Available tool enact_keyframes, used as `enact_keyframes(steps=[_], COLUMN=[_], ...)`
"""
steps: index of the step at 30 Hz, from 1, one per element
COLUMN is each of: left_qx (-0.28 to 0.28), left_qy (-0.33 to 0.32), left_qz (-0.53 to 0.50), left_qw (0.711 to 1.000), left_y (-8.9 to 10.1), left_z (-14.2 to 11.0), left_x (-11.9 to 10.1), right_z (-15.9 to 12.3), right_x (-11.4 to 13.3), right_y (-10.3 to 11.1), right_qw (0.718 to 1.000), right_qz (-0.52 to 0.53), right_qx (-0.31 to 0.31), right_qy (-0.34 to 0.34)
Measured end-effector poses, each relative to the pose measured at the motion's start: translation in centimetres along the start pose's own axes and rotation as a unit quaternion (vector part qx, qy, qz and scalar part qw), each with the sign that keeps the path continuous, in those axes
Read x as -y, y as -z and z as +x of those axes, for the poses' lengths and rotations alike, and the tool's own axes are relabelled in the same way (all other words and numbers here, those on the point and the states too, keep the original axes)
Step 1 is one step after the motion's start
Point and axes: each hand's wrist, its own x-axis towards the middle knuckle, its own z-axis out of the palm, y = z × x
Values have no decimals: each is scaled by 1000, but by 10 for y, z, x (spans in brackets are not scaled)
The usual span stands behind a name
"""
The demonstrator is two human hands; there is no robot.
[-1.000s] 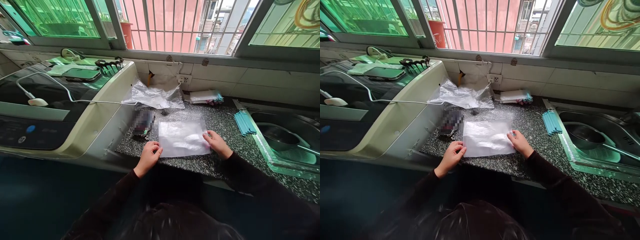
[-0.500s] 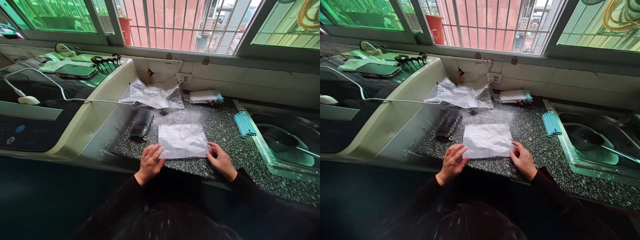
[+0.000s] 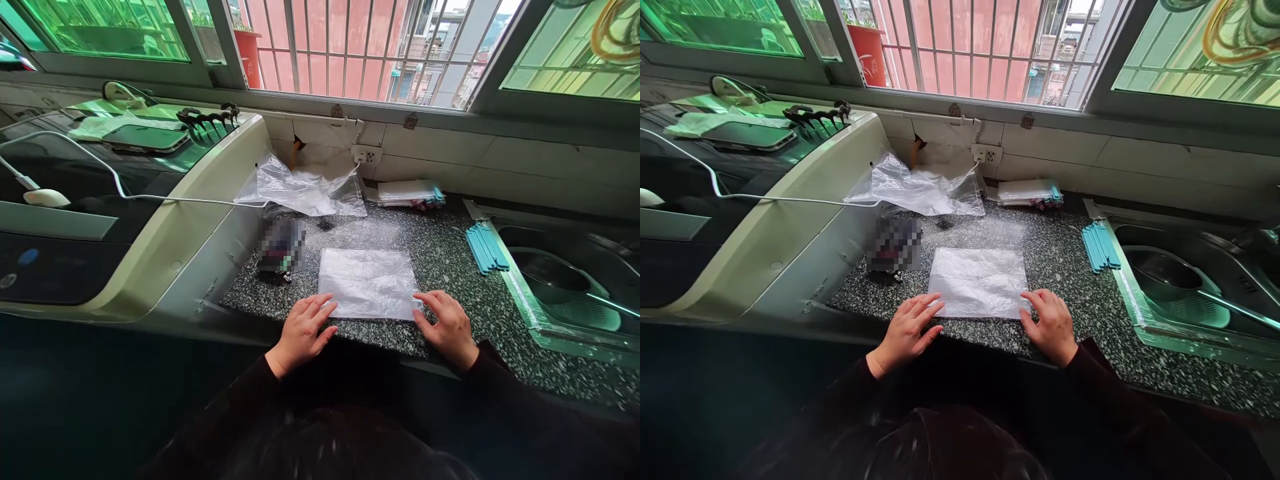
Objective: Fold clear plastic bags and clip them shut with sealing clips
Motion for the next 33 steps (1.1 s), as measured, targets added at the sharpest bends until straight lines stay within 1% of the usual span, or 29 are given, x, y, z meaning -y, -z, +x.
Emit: enact_keyframes(steps=[2, 5, 8, 10, 13, 16, 20, 24, 27, 29, 33], left_qx=[17, 65, 107, 111, 88, 49, 19, -18, 4, 16, -21], left_qy=[-4, -9, -12, -13, -7, -8, -37, -79, -88, -95, -133], left_qz=[-19, -20, -7, -4, -2, -4, 4, 61, 82, 86, 65], left_qw=[1000, 998, 994, 994, 996, 999, 999, 995, 993, 992, 989], left_y=[1, 1, 2, 3, 3, 1, -7, -17, -24, -27, -30], left_z=[6, 16, 20, 20, 18, 20, 27, 39, 47, 51, 50], left_x=[-1, 1, 8, 13, 16, 11, -10, -35, -47, -50, -43], right_z=[4, 9, 8, 5, 2, 4, 7, 5, -2, -7, -17], right_x=[8, 16, 15, 9, 3, 4, 13, 22, 29, 32, 30], right_y=[1, -1, -2, 0, 4, 5, 4, 6, 9, 11, 14], right_qw=[997, 991, 987, 986, 983, 979, 979, 983, 984, 984, 977], right_qz=[-16, -26, -40, -50, -65, -80, -81, -72, -65, -59, -62], right_qx=[-21, 10, 36, 43, 40, 36, 34, 30, 34, 30, -6], right_qy=[66, 133, 150, 152, 165, 182, 183, 166, 160, 166, 202])
